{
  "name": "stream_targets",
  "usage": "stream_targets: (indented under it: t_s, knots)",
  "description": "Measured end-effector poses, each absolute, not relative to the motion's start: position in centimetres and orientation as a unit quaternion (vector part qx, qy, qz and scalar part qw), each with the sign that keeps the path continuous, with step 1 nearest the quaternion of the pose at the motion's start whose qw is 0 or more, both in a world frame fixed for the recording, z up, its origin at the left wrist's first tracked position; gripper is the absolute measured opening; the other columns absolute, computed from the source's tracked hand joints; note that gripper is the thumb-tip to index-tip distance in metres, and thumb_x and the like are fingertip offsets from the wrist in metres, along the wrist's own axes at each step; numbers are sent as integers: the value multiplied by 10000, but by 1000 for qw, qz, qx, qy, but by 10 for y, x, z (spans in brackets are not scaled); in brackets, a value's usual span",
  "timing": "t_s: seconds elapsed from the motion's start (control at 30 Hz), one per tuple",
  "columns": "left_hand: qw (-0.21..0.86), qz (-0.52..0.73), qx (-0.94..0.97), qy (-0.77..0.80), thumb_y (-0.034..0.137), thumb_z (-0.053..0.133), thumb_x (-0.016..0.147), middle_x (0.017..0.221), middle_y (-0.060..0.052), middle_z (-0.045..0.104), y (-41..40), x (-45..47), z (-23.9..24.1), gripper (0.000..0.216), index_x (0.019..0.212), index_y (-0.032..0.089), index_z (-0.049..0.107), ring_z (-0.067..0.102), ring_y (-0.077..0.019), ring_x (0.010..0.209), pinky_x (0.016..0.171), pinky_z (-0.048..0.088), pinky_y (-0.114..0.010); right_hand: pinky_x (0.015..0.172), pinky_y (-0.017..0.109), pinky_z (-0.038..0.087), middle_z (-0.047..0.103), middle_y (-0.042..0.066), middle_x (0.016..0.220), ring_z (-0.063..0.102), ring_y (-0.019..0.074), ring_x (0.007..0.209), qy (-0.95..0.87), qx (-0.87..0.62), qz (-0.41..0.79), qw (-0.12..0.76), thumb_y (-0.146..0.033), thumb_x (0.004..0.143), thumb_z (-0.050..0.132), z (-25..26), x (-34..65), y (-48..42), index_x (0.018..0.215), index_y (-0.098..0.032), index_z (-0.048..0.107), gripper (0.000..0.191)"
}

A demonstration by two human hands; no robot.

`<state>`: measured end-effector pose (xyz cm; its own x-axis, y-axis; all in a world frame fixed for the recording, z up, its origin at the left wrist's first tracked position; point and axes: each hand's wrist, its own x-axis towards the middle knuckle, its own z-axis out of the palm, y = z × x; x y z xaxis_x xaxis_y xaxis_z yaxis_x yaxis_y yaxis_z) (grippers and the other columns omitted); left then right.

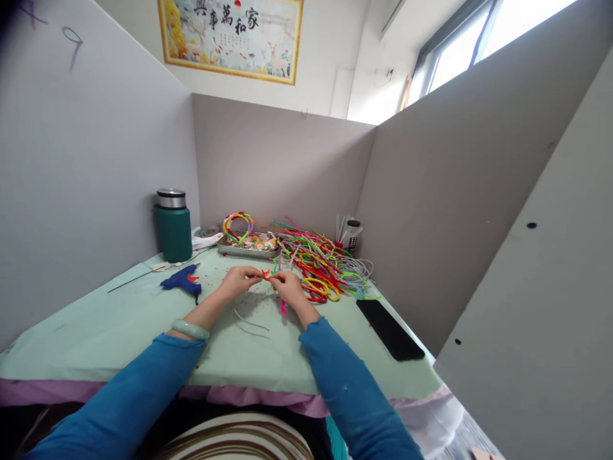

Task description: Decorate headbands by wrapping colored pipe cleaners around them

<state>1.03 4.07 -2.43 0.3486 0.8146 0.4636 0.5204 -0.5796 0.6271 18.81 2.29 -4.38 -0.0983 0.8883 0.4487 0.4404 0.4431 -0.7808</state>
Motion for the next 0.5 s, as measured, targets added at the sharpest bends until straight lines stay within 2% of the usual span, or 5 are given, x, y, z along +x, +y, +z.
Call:
stream_targets:
  t_s: [0.5]
  knots:
    - [170,357,805,442,233,566,742,925,-52,721,38,11,-24,225,881,185,736,643,-189,879,824,452,-265,524,223,362,568,-7,580,485,115,546,-712,-452,247,477,-272,730,544,-42,186,20,716,-151,669,174]
